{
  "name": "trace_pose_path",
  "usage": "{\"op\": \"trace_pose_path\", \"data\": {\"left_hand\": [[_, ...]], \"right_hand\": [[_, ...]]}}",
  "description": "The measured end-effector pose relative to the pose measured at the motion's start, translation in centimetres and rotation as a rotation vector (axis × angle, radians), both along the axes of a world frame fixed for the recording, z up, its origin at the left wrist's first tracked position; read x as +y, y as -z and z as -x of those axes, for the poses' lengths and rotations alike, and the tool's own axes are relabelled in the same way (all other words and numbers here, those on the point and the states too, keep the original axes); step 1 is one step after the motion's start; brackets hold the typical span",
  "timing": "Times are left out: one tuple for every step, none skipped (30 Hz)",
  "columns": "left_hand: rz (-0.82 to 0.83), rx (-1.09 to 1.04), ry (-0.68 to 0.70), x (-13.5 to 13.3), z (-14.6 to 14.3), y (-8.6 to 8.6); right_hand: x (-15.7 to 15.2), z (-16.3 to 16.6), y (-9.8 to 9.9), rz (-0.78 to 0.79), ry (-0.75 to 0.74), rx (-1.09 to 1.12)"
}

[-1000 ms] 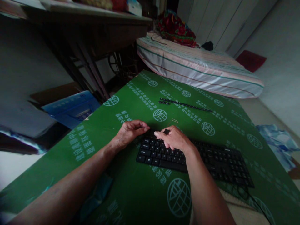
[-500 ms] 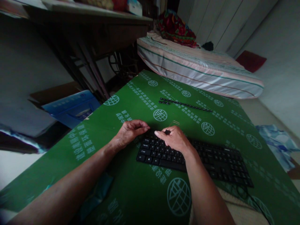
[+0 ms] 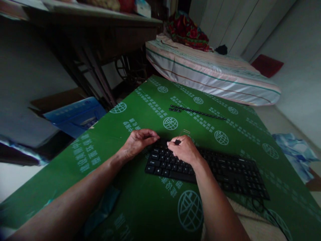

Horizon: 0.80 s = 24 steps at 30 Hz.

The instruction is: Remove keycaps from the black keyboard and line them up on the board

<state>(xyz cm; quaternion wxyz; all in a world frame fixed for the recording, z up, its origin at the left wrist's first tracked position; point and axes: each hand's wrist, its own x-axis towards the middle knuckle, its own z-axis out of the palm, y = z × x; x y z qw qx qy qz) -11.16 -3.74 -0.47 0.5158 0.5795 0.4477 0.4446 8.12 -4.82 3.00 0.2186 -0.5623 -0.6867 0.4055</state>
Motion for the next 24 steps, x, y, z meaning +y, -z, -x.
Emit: {"op": "trace_pose_path", "data": {"left_hand": [[-0.015, 0.020, 0.001, 0.0, 0.0, 0.0], [-0.033, 0.048, 0.002, -0.1, 0.0, 0.0], [-0.058, 0.088, 0.006, -0.1, 0.0, 0.0], [-0.091, 0.142, 0.007, -0.2, 0.0, 0.0], [-0.135, 0.206, 0.003, -0.3, -0.1, -0.1], [-0.189, 0.271, -0.003, -0.4, -0.3, -0.2], [-0.252, 0.330, -0.008, -0.5, -0.4, -0.3], [-0.317, 0.376, -0.008, -0.6, -0.7, -0.5], [-0.378, 0.406, 0.000, -0.7, -0.9, -0.6], [-0.429, 0.425, 0.020, -0.8, -1.2, -0.8], [-0.467, 0.440, 0.052, -0.8, -1.5, -0.9], [-0.495, 0.457, 0.085, -0.9, -1.8, -1.0], [-0.512, 0.477, 0.117, -0.9, -2.1, -1.1], [-0.522, 0.499, 0.145, -0.9, -2.4, -1.2], [-0.525, 0.523, 0.166, -1.0, -2.7, -1.2], [-0.521, 0.545, 0.177, -1.0, -3.0, -1.2], [-0.511, 0.566, 0.177, -1.0, -3.3, -1.2], [-0.498, 0.586, 0.169, -0.9, -3.6, -1.1], [-0.486, 0.604, 0.158, -0.9, -3.9, -1.1], [-0.478, 0.618, 0.147, -0.8, -4.1, -1.1], [-0.476, 0.630, 0.140, -0.7, -4.3, -1.1], [-0.478, 0.638, 0.138, -0.7, -4.5, -1.1], [-0.481, 0.644, 0.142, -0.6, -4.6, -1.1], [-0.482, 0.646, 0.148, -0.5, -4.7, -1.2]], "right_hand": [[0.0, 0.0, 0.0, 0.000, -0.003, 0.001], [0.0, -0.1, 0.1, -0.001, 0.000, 0.004], [0.0, 0.0, 0.1, -0.004, 0.007, 0.010], [0.0, 0.0, 0.2, -0.009, 0.013, 0.021], [0.0, 0.1, 0.2, -0.015, 0.020, 0.034], [-0.1, 0.2, 0.2, -0.021, 0.033, 0.046], [-0.1, 0.3, 0.3, -0.026, 0.049, 0.055], [-0.1, 0.4, 0.4, -0.035, 0.068, 0.060], [-0.1, 0.5, 0.5, -0.048, 0.089, 0.063], [0.0, 0.6, 0.6, -0.065, 0.107, 0.067], [0.0, 0.6, 0.8, -0.085, 0.119, 0.074], [0.1, 0.6, 1.0, -0.104, 0.125, 0.085], [0.1, 0.7, 1.2, -0.120, 0.132, 0.100], [0.2, 0.7, 1.5, -0.129, 0.141, 0.114], [0.2, 0.7, 1.7, -0.136, 0.151, 0.125], [0.2, 0.7, 1.9, -0.143, 0.163, 0.133], [0.3, 0.7, 2.0, -0.149, 0.178, 0.140], [0.3, 0.8, 2.2, -0.157, 0.192, 0.147], [0.3, 0.8, 2.2, -0.164, 0.205, 0.155], [0.3, 0.9, 2.3, -0.172, 0.215, 0.165], [0.3, 0.9, 2.3, -0.178, 0.223, 0.176], [0.3, 0.9, 2.3, -0.182, 0.229, 0.187], [0.3, 1.0, 2.3, -0.186, 0.232, 0.197], [0.3, 1.0, 2.3, -0.189, 0.232, 0.203]]}}
